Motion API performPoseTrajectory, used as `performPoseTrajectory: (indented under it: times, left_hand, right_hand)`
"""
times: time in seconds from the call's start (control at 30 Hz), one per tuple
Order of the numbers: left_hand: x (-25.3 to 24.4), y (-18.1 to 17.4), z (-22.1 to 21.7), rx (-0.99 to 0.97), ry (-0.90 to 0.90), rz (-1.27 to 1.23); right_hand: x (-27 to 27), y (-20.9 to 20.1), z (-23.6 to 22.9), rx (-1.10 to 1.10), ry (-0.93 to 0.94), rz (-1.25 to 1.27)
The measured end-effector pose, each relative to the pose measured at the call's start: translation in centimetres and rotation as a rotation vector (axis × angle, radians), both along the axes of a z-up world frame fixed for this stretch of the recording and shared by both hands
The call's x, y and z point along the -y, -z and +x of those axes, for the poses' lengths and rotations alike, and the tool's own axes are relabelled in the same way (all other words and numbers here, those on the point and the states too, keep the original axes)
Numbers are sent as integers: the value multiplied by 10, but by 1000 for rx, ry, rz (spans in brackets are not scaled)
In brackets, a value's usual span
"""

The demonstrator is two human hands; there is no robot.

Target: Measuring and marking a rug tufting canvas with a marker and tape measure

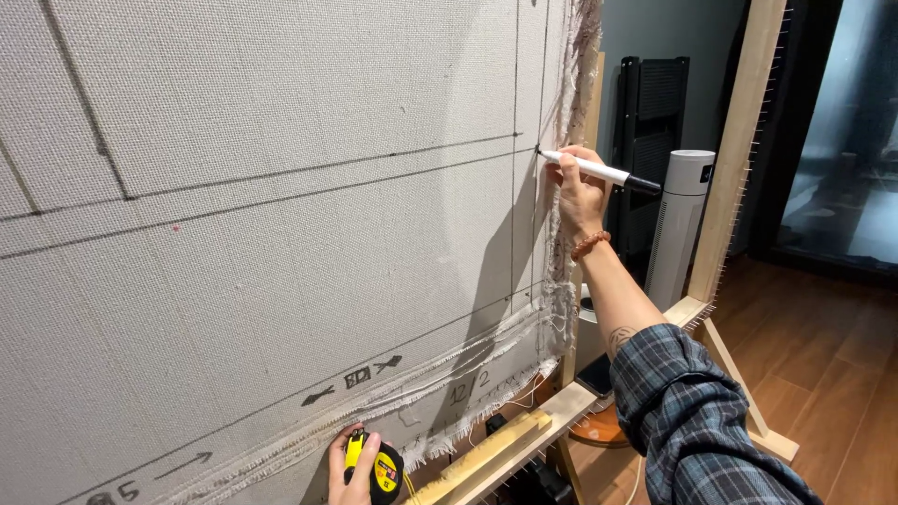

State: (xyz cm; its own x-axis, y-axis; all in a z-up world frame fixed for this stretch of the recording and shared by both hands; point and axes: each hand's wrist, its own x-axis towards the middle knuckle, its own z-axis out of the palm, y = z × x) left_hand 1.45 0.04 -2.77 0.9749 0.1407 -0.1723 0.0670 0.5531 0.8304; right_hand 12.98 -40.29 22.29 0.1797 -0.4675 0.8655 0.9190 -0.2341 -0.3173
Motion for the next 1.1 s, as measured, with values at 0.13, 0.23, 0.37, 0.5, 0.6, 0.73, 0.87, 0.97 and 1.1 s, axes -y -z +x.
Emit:
performPoseTrajectory:
  times: [0.13,0.23,0.37,0.5,0.6,0.73,0.87,0.97,1.1]
  left_hand:
    - [-2,-7,-2,-42,33,79]
    - [0,-16,-8,-53,16,50]
    - [-3,-38,-29,-94,46,55]
    - [-3,-29,-22,-77,81,54]
    - [-2,-30,-25,-64,76,94]
    - [-3,-34,-28,-74,89,133]
    - [-4,-26,-23,-58,96,123]
    - [-3,-26,-23,-40,99,107]
    - [-4,-27,-25,-35,108,99]
  right_hand:
    - [-10,-1,-14,-85,30,9]
    - [-3,14,-17,-35,-107,24]
    - [-8,62,-24,-157,-61,213]
    - [-28,128,-33,-272,-48,363]
    - [-24,179,-25,-321,-72,396]
    - [-28,206,-25,-352,-72,395]
    - [-23,211,-22,-341,-89,423]
    - [-26,205,-27,-357,-77,386]
    - [-22,210,-25,-446,-18,283]
